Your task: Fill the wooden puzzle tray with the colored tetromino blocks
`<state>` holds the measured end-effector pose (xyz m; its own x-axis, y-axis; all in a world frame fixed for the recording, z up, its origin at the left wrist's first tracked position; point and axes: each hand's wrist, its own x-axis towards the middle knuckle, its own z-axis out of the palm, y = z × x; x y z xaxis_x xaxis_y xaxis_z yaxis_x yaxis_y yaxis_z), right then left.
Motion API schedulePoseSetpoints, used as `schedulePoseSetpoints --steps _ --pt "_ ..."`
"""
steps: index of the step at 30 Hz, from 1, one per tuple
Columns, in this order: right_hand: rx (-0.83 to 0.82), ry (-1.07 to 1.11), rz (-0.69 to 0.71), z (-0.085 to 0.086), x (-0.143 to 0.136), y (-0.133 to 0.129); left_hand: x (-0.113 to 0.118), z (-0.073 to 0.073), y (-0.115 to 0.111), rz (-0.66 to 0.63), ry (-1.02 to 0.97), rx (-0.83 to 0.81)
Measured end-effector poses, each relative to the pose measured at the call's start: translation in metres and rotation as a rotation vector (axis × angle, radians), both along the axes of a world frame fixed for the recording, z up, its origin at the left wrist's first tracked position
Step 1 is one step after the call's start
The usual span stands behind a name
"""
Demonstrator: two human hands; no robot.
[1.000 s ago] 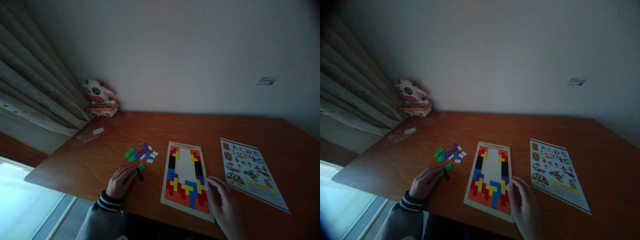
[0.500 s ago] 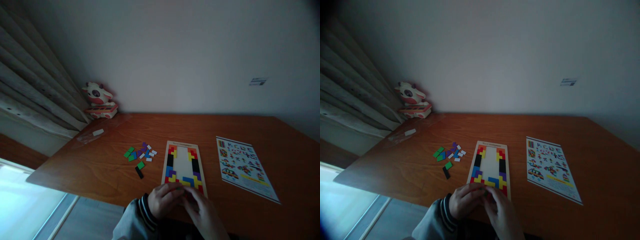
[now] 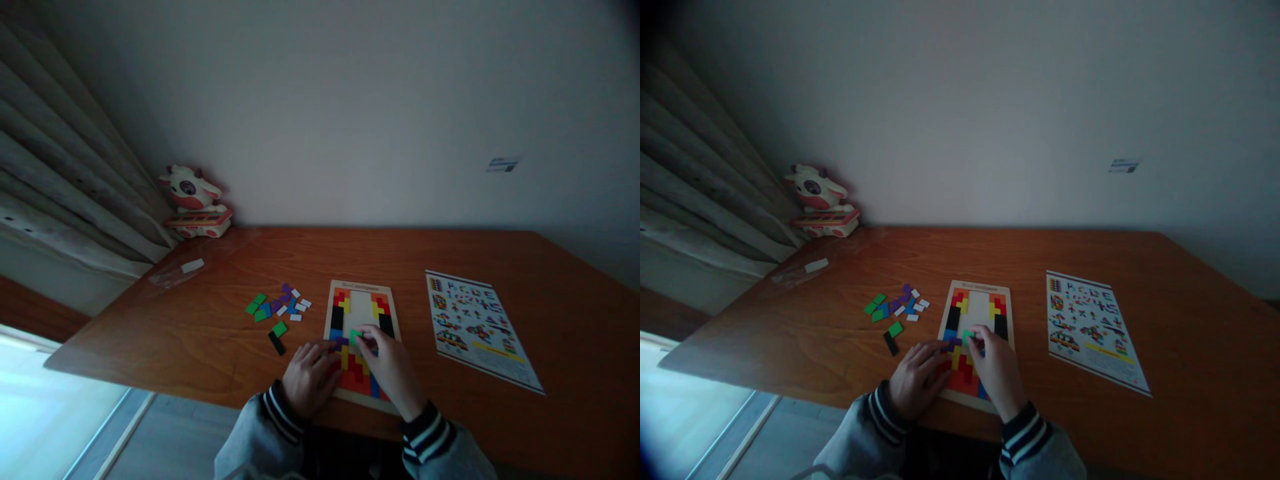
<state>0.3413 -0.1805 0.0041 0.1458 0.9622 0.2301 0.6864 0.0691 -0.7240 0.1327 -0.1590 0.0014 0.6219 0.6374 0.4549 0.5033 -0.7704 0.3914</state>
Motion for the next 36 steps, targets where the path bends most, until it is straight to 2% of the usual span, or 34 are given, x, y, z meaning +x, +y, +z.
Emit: schedulePoseSetpoints --steps 4,12,19,29,32,36 --pt "0.03 -0.111 0.017 -0.008 0.001 0.003 0.003 0.002 -0.001 -0.002 -0.005 -0.011" --pt "0.037 -0.308 0.068 -0.007 0.0 0.0 0.003 -0.003 0.0 0.008 -0.002 -0.015" --pt "0.084 -0.389 0.086 -0.004 0.004 -0.005 0.003 -0.004 -0.002 0.022 0.008 -0.003" --pt "0.091 -0.375 0.094 0.001 0.008 -0.011 0.004 -0.002 -0.001 0.011 0.004 -0.03" --pt "0.146 -0.341 0.039 -0.004 0.021 -0.021 0.003 -0.003 -0.001 0.014 0.001 -0.033" --pt "0.187 -0.317 -0.058 -0.023 0.043 -0.041 0.001 -0.004 -0.002 0.012 -0.006 -0.037"
